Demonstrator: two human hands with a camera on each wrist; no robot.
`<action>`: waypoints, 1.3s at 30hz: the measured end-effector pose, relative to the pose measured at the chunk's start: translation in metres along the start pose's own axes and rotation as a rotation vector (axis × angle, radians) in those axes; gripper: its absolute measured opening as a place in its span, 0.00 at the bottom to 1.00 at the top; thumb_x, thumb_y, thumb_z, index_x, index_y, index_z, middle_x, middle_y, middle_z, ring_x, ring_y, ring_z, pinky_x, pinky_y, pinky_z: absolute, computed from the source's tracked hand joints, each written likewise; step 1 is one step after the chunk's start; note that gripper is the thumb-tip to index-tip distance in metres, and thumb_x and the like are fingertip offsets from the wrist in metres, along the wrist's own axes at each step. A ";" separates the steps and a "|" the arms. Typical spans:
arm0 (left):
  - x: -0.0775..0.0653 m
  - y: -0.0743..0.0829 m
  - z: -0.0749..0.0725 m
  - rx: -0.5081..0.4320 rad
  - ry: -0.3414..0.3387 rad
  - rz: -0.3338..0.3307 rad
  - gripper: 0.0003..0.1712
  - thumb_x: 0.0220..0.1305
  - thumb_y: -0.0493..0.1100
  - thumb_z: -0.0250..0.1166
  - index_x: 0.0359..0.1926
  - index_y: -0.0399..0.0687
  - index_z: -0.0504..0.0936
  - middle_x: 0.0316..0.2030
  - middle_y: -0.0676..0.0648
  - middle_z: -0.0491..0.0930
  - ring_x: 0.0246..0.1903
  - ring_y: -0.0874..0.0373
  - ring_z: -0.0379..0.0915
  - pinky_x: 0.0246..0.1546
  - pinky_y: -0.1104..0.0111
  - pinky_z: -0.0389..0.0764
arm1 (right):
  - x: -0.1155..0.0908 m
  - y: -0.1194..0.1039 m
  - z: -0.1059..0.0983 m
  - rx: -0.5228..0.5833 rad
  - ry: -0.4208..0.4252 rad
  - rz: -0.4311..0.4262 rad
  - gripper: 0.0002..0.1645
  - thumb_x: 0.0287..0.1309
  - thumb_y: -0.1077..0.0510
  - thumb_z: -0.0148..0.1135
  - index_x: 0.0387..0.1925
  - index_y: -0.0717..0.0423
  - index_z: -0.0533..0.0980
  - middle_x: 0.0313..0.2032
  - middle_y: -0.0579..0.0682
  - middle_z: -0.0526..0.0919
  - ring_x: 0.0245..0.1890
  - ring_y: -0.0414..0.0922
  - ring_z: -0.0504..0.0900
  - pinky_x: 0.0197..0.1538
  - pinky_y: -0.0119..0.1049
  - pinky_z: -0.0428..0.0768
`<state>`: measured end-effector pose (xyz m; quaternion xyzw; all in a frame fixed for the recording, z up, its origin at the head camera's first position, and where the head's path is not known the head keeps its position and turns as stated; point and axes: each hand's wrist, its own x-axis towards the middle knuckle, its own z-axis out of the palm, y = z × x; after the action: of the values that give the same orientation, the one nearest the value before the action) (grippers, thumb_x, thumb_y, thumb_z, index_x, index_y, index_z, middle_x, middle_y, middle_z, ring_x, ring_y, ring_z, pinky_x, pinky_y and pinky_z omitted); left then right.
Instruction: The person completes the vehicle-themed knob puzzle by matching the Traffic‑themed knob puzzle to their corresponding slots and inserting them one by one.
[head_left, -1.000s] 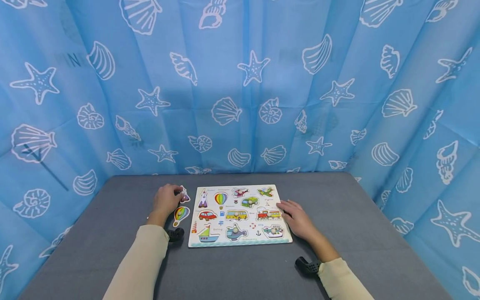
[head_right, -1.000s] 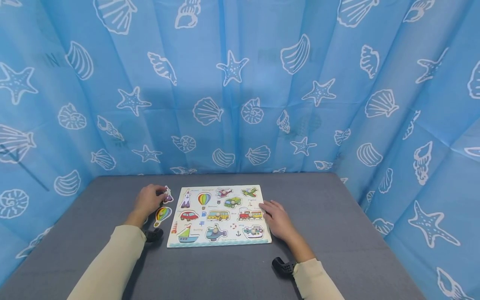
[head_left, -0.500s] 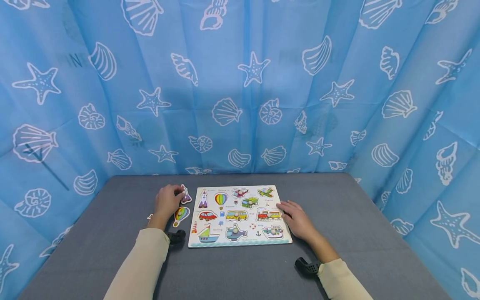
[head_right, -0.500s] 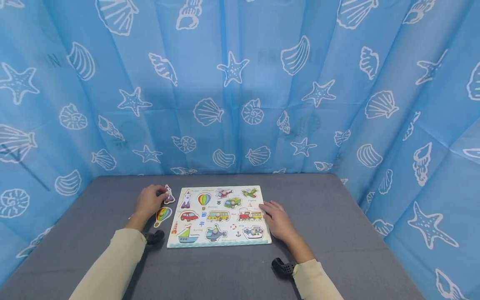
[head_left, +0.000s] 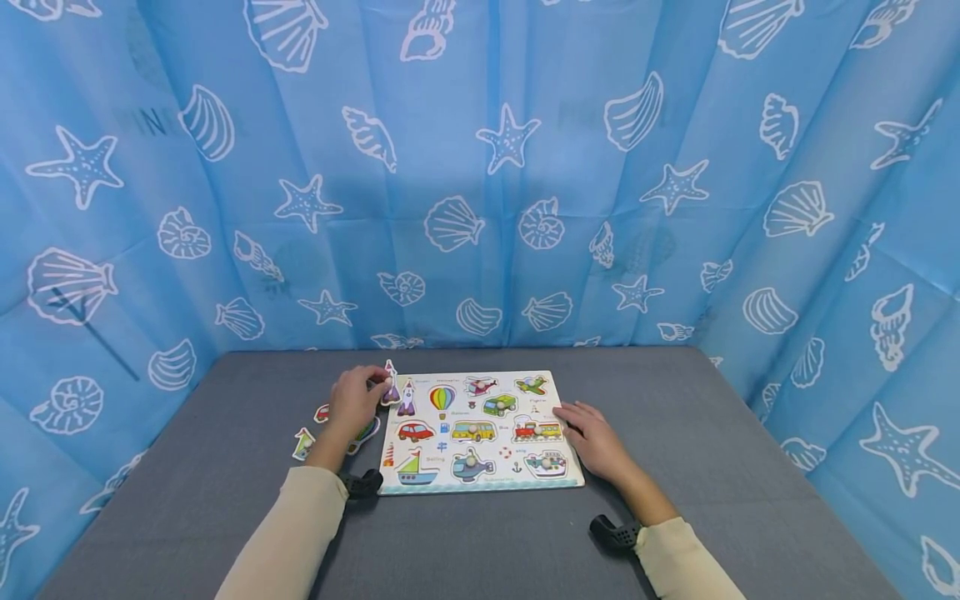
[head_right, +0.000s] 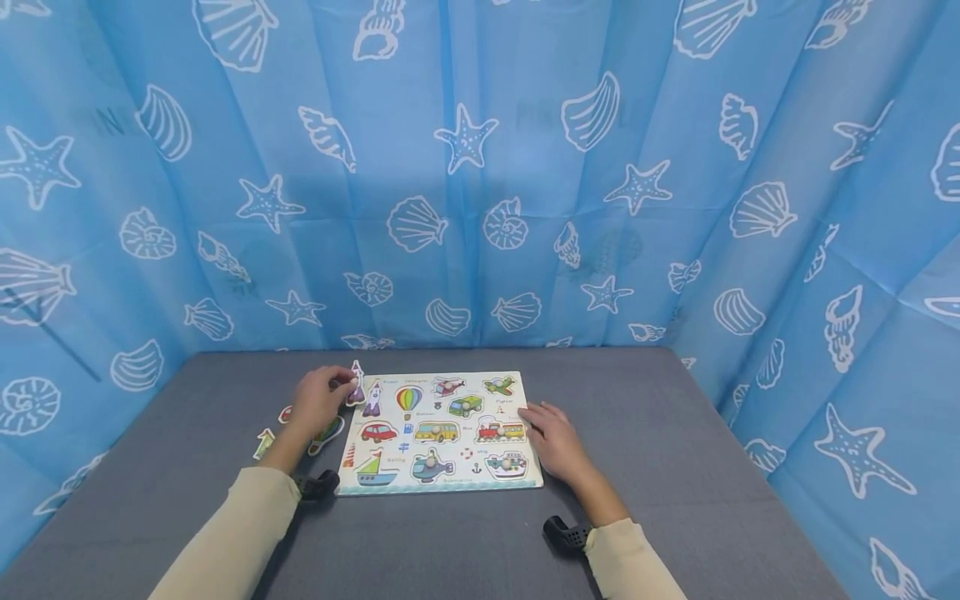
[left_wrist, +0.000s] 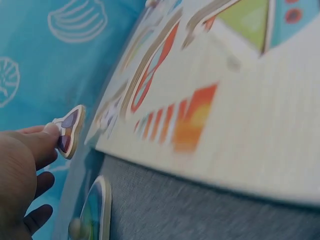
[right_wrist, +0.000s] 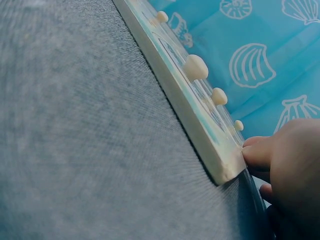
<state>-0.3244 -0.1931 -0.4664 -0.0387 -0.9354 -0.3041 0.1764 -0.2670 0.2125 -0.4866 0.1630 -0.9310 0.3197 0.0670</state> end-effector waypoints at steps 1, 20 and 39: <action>-0.001 0.001 0.001 -0.009 0.004 0.011 0.09 0.65 0.44 0.66 0.43 0.46 0.85 0.37 0.47 0.81 0.43 0.47 0.73 0.50 0.47 0.66 | 0.000 0.000 0.000 -0.002 0.000 -0.001 0.23 0.66 0.66 0.54 0.63 0.65 0.72 0.64 0.64 0.69 0.68 0.63 0.58 0.65 0.61 0.57; -0.011 0.019 0.015 0.017 0.001 0.045 0.07 0.61 0.43 0.69 0.41 0.50 0.85 0.33 0.51 0.80 0.38 0.52 0.71 0.43 0.53 0.66 | 0.000 0.000 0.002 0.005 0.006 0.020 0.23 0.66 0.65 0.55 0.62 0.64 0.72 0.64 0.63 0.70 0.68 0.62 0.59 0.65 0.61 0.57; -0.018 0.016 0.021 0.070 -0.030 0.038 0.11 0.63 0.46 0.68 0.46 0.50 0.86 0.41 0.47 0.79 0.44 0.49 0.70 0.46 0.51 0.67 | -0.002 -0.001 0.001 0.001 0.012 -0.009 0.23 0.67 0.65 0.53 0.63 0.65 0.71 0.65 0.64 0.69 0.68 0.63 0.58 0.64 0.62 0.57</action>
<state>-0.3116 -0.1673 -0.4801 -0.0546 -0.9471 -0.2671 0.1693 -0.2652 0.2118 -0.4871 0.1653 -0.9296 0.3209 0.0740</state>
